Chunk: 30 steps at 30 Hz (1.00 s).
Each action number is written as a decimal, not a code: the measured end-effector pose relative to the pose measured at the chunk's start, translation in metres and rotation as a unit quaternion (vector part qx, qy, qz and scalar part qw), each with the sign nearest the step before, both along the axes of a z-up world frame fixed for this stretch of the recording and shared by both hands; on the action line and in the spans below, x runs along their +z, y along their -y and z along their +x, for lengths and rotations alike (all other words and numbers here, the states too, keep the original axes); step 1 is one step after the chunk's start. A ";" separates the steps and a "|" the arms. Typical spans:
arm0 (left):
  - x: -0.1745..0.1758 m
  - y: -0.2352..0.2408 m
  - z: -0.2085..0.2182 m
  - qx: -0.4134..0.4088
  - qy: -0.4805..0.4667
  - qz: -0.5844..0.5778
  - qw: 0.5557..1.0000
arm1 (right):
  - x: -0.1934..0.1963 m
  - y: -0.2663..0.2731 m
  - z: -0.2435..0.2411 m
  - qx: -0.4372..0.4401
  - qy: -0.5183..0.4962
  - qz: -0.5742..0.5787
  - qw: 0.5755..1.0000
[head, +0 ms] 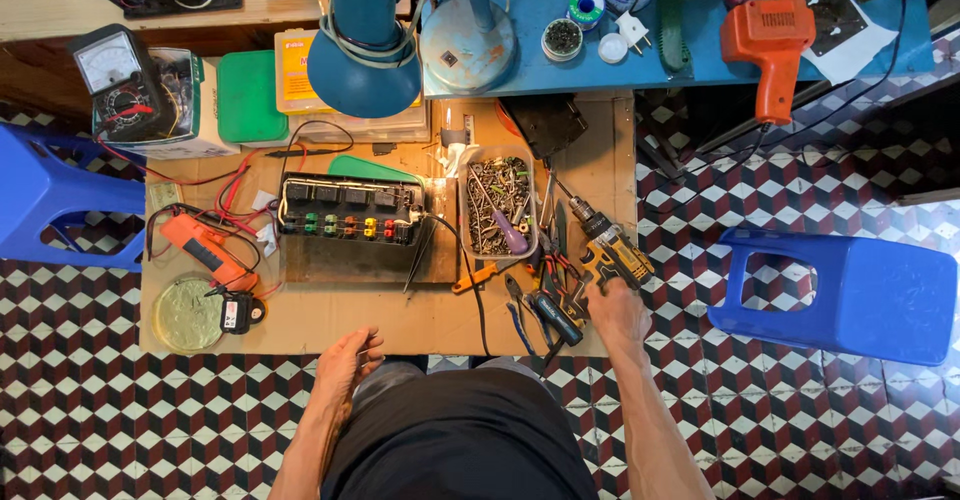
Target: The person works on an open electronic device on a cluttered workbench, using tweezers and pliers to adjust internal components and wires. They move a green container aside, handle a black casing, and repeatedly probe the device with tools while a multimeter sits nearby.
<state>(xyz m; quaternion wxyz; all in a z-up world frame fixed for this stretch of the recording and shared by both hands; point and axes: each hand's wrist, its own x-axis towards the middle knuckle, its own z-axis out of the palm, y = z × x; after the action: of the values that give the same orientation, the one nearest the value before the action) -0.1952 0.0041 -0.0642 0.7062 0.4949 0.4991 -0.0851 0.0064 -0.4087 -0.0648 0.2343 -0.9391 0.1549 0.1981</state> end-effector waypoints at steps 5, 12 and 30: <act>0.012 0.001 0.002 0.009 -0.017 -0.004 1.000 | -0.014 -0.065 0.026 0.014 0.102 0.152 0.983; 0.023 -0.005 -0.006 0.034 -0.043 0.018 0.998 | -0.064 -0.116 0.058 -0.108 -0.085 0.405 0.904; -0.065 -0.007 0.003 0.003 -0.015 -0.066 0.998 | 0.085 -0.013 -0.028 -0.249 -0.112 0.355 0.894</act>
<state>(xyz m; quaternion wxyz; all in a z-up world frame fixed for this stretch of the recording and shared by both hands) -0.1925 0.0110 -0.1291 0.7299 0.4445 0.5045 -0.1230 -0.0212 -0.3954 0.0203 0.5750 -0.6958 0.3278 0.2791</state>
